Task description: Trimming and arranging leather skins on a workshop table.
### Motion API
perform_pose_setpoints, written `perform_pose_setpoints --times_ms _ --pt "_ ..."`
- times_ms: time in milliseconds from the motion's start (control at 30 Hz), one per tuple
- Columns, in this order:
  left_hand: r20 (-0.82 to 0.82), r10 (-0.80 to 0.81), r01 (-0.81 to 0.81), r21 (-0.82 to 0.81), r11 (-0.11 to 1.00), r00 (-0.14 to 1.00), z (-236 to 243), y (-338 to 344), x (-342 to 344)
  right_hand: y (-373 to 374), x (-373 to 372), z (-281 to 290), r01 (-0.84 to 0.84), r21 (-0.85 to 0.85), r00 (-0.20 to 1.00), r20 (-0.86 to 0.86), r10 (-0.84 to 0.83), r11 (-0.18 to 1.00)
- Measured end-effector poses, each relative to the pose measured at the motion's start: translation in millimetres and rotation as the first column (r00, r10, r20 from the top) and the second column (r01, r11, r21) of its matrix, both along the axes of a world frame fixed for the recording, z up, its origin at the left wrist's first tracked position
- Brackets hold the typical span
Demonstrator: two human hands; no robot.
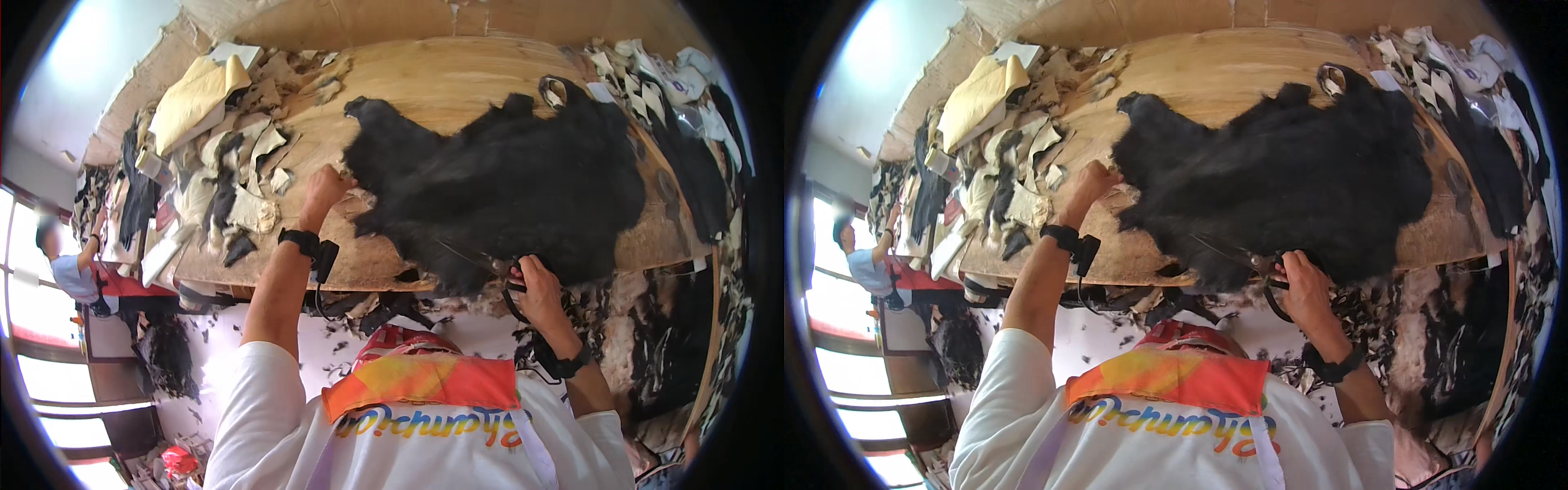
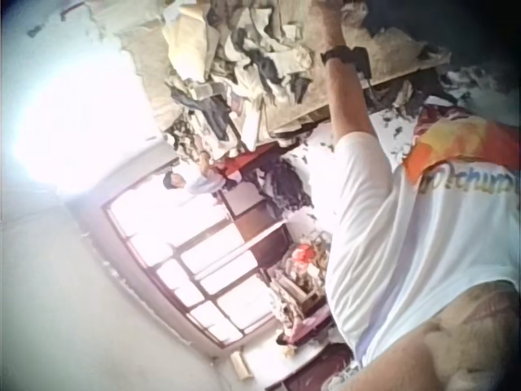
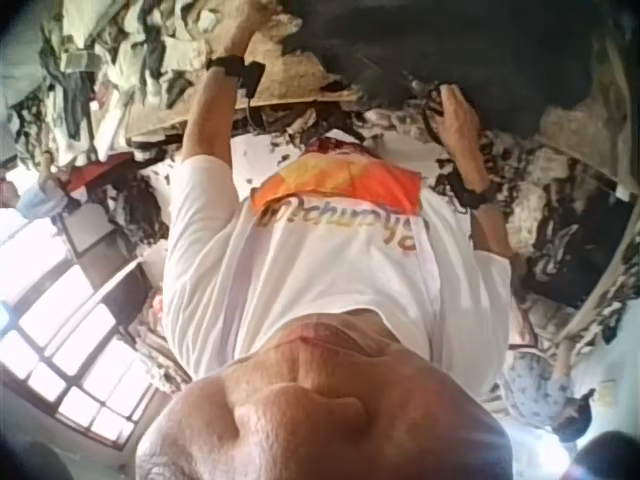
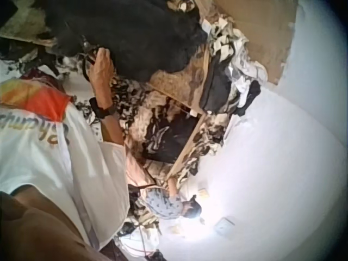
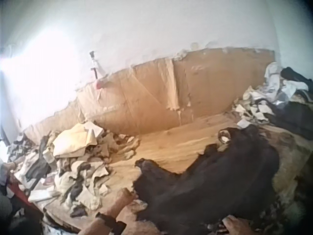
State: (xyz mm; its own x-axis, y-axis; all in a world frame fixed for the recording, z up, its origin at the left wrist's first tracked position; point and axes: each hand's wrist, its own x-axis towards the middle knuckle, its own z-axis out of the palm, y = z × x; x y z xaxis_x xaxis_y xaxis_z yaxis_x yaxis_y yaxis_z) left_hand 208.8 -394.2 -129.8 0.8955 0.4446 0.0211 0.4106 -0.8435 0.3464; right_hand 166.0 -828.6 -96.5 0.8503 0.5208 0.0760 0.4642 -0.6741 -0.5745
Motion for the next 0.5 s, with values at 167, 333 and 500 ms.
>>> perform_pose_setpoints --times_ms 167,333,500 --pt "-0.189 0.043 -0.052 -0.038 0.998 0.981 2 2 4 -2 2 -7 -0.041 0.025 0.998 -0.050 0.043 0.999" --pt "-0.056 -0.141 0.138 -0.053 0.989 0.988 3 8 -5 4 -8 -6 -0.001 0.161 0.999 -0.048 0.008 0.987" --pt "-0.028 -0.001 -0.020 -0.738 0.675 1.000 6 21 -15 36 -29 3 0.086 0.033 0.991 0.097 -0.089 0.996"
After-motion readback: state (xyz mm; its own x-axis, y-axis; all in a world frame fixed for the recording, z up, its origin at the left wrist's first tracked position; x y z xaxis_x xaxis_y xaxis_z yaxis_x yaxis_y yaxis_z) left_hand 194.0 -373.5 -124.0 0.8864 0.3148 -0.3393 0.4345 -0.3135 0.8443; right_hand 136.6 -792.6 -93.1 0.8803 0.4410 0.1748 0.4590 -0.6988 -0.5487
